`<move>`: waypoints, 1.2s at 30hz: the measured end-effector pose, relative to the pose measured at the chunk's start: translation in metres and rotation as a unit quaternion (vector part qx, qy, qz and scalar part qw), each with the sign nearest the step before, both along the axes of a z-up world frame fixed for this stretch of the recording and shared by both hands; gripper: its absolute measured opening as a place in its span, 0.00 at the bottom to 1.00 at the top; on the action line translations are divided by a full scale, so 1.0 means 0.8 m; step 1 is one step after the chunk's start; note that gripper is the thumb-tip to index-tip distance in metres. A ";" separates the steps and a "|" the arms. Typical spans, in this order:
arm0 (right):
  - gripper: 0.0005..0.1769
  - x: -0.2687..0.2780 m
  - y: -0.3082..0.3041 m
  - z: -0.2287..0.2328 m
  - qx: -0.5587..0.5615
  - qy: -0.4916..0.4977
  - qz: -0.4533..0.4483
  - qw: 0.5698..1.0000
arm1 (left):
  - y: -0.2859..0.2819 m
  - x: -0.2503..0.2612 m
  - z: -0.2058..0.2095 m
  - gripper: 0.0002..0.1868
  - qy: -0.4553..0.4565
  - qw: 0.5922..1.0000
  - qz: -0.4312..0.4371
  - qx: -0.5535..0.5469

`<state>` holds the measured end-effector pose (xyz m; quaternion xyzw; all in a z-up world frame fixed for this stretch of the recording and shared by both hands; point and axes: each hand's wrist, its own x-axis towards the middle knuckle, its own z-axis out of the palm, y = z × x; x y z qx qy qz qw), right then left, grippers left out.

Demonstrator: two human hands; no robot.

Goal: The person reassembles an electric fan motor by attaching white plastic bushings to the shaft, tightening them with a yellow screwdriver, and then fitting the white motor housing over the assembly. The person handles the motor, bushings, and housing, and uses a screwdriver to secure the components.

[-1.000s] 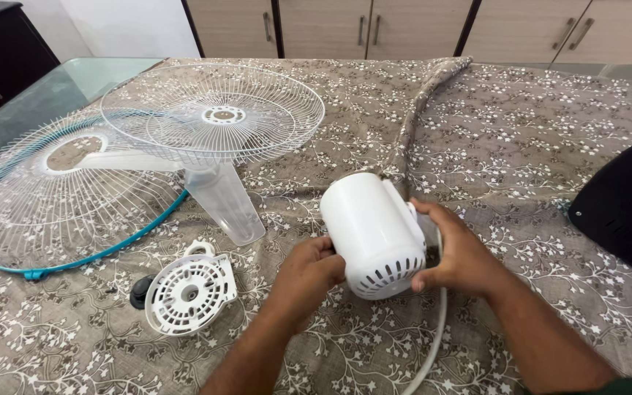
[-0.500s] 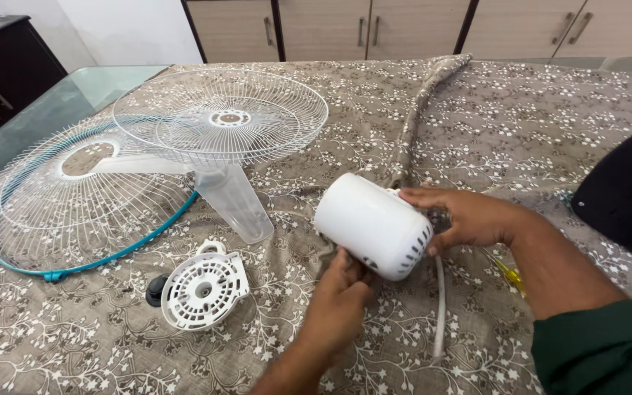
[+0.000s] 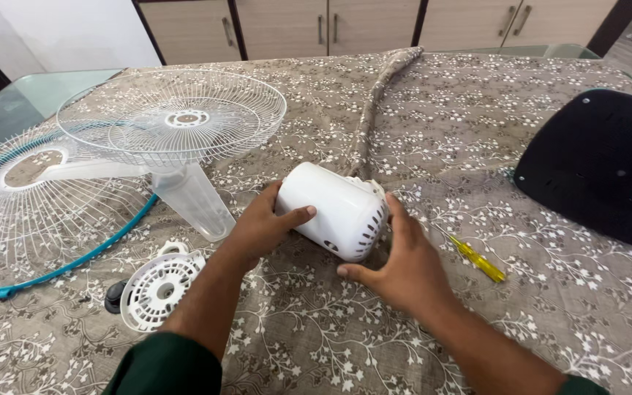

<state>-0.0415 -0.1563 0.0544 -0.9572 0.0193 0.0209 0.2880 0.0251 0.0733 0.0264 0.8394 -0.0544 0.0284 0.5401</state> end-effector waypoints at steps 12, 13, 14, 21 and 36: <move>0.67 0.042 -0.031 -0.022 0.099 0.041 0.061 0.992 | -0.031 -0.041 -0.019 0.29 0.012 0.997 0.059 -0.051; 0.67 0.047 -0.038 -0.024 0.094 0.051 0.072 0.992 | -0.033 -0.039 -0.019 0.29 0.035 0.997 0.066 -0.029; 0.67 0.051 -0.046 -0.025 0.105 0.024 0.107 0.988 | -0.034 -0.038 -0.018 0.28 0.058 0.996 0.073 -0.007; 0.73 0.074 -0.056 -0.025 0.227 0.054 0.147 0.961 | -0.029 -0.026 -0.023 0.29 0.090 0.971 0.161 -0.155; 0.62 0.076 -0.039 -0.100 0.051 -0.261 0.158 0.951 | 0.027 0.040 -0.028 0.49 0.046 0.987 -0.141 0.055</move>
